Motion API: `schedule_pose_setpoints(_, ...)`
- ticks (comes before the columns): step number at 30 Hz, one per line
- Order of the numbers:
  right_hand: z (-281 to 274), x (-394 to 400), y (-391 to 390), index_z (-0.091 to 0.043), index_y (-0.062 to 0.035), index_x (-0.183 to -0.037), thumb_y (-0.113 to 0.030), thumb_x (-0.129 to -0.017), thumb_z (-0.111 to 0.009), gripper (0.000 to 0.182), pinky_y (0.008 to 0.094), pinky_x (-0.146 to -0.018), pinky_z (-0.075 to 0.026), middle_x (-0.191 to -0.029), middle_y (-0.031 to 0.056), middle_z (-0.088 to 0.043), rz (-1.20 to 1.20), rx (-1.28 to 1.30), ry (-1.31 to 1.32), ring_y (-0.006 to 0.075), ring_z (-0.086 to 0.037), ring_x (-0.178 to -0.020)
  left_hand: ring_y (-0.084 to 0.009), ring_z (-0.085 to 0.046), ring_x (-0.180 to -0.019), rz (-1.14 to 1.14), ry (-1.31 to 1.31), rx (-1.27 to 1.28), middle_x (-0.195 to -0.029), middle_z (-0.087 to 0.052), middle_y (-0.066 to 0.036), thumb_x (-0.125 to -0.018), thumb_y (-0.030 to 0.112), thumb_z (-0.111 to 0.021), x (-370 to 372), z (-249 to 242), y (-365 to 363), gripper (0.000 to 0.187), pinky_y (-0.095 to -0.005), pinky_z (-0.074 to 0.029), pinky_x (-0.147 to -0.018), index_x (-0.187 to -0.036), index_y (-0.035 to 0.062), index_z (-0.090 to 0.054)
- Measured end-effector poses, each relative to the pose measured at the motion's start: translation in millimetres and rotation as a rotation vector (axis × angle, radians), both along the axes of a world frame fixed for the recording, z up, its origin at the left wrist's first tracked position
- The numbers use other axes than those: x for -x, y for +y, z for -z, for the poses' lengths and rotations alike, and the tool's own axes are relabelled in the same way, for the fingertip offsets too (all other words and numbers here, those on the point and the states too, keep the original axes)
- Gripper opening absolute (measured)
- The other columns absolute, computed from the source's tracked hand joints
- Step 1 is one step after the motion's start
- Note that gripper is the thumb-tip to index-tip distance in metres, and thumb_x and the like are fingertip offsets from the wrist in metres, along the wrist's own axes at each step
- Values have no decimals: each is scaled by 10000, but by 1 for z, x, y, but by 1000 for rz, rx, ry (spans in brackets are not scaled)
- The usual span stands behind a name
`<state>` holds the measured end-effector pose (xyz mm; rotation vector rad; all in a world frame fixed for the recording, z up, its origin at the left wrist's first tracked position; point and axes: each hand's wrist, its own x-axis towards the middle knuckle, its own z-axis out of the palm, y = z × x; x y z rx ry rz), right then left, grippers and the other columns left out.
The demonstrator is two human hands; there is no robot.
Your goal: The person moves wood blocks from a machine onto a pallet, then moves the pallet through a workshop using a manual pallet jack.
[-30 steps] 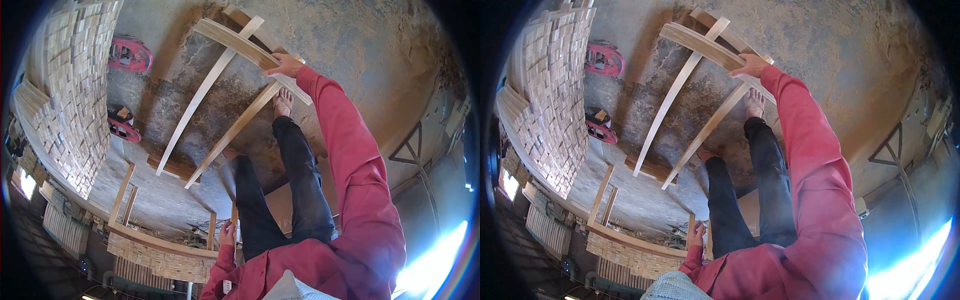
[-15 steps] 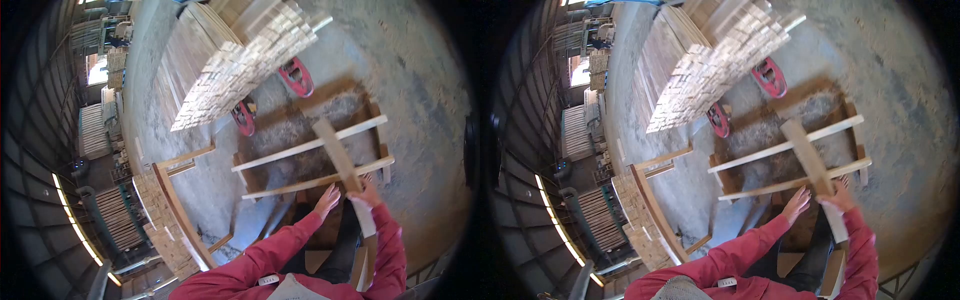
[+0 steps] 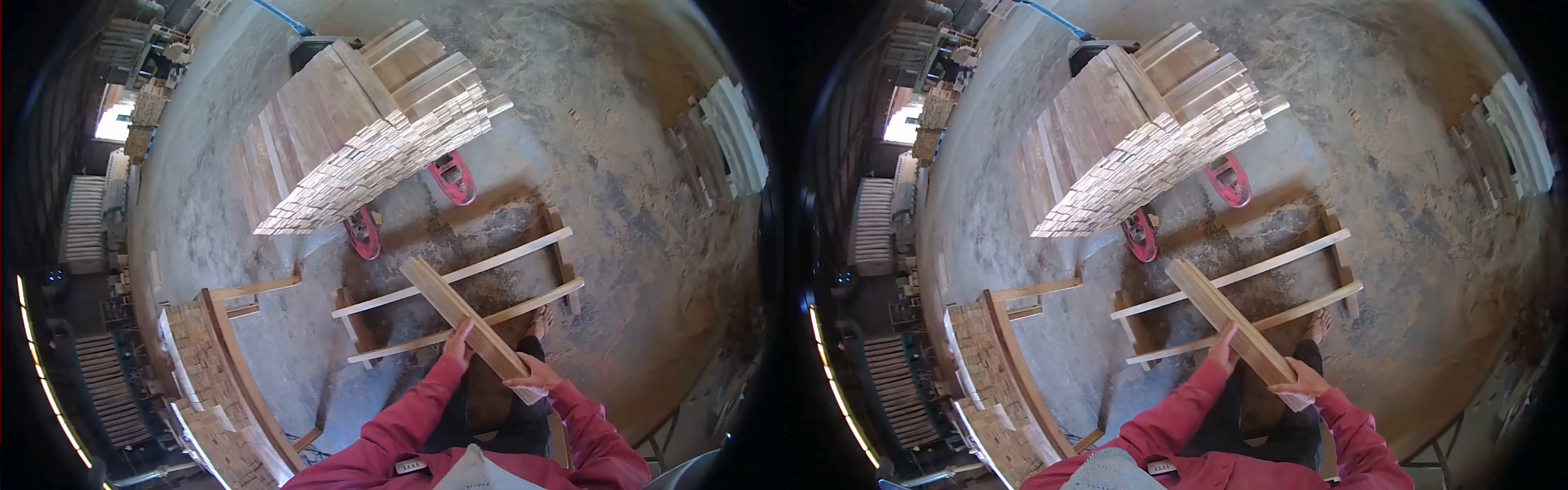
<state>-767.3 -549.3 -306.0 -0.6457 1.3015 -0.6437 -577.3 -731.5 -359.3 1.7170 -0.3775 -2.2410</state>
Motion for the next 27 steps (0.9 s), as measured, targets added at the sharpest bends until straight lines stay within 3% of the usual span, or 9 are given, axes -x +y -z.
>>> schedule_pose_setpoints(10, -74, -128, -136, -537, 13, -1324, -302, -766, -822, 701, 335, -944, -485, -1164, 110, -645, 407, 43, -124, 193, -608, -1066, -173, -654, -1031, 65, 348, 158, -1215, -634, -48, -954, 466, -654, -75, -60, -161, 598, -357, -560, -834, -1391, 93, -488)
schedule_pose_setpoints(13, -76, -124, -248, -553, 23, -1274, -268, -760, -816, 647, 338, -883, -506, -1085, 110, -656, 469, 220, 29, 176, -613, -987, -282, -540, -1266, -141, 401, 258, -1410, -497, -150, -993, 464, -588, -127, -72, -188, 673, -421, -474, -1031, -1484, 49, -389)
schedule_pose_setpoints(14, -67, -116, -288, -564, 23, -1241, -260, -753, -829, 623, 333, -834, -522, -1052, 102, -654, 399, 340, 329, 176, -620, -958, -282, -540, -1266, -165, 417, 251, -1410, -497, -150, -993, 464, -588, -154, -63, -186, 673, -421, -474, -1031, -1484, 49, -389)
schedule_pose_setpoints(17, -76, -96, -431, -553, 3, -1234, -212, -765, -824, 582, 317, -605, -558, -1003, 115, -665, 391, 437, 278, 179, -662, -763, -244, -604, -1180, -117, 144, 285, -1351, -562, -119, -997, 411, -600, -250, -14, -143, 591, -376, -504, -954, -1457, 81, -432)
schedule_pose_setpoints(20, -98, -103, -554, -584, 22, -1145, -190, -772, -806, 483, 357, -623, -545, -874, 84, -674, 552, 527, 439, 203, -651, -681, -86, -632, -921, -217, -100, 134, -1062, -667, -35, -928, 301, -724, -362, 45, -57, 542, -264, -509, -779, -1372, 60, -531)
schedule_pose_setpoints(22, -66, -73, -641, -549, 73, -1195, -356, -787, -783, 636, 401, -689, -554, -935, 149, -692, 208, 508, 1201, 286, -691, -797, -100, -637, -948, -85, -383, 5, -1041, -683, -68, -889, 299, -768, -438, 71, 15, 536, -272, -513, -821, -1306, 15, -589)
schedule_pose_setpoints(24, -41, -72, -692, -541, 91, -1221, -496, -774, -774, 774, 462, -961, -490, -1168, 283, -638, 39, 539, 1583, 398, -631, -1077, -128, -644, -998, -63, -730, 14, -1086, -699, -95, -865, 304, -788, -485, 76, 99, 518, -274, -500, -895, -1245, -14, -635)
schedule_pose_setpoints(25, -19, -71, -712, -505, 100, -1306, -542, -819, -725, 834, 495, -1084, -389, -1328, 315, -551, -5, 562, 1614, 428, -537, -1237, -236, -641, -1125, -59, -740, -53, -1223, -678, -165, -870, 379, -754, -503, 67, 132, 583, -331, -468, -1003, -1263, -32, -627)
schedule_pose_setpoints(27, 38, -61, -739, -536, -68, -1354, -295, -890, -654, 529, 434, -1001, -443, -1172, 253, -653, -90, 616, 1511, 350, -611, -1163, -274, -616, -1182, 115, -797, -121, -1269, -653, -191, -864, 429, -733, -552, 94, 204, 628, -356, -449, -1034, -1277, -32, -622)
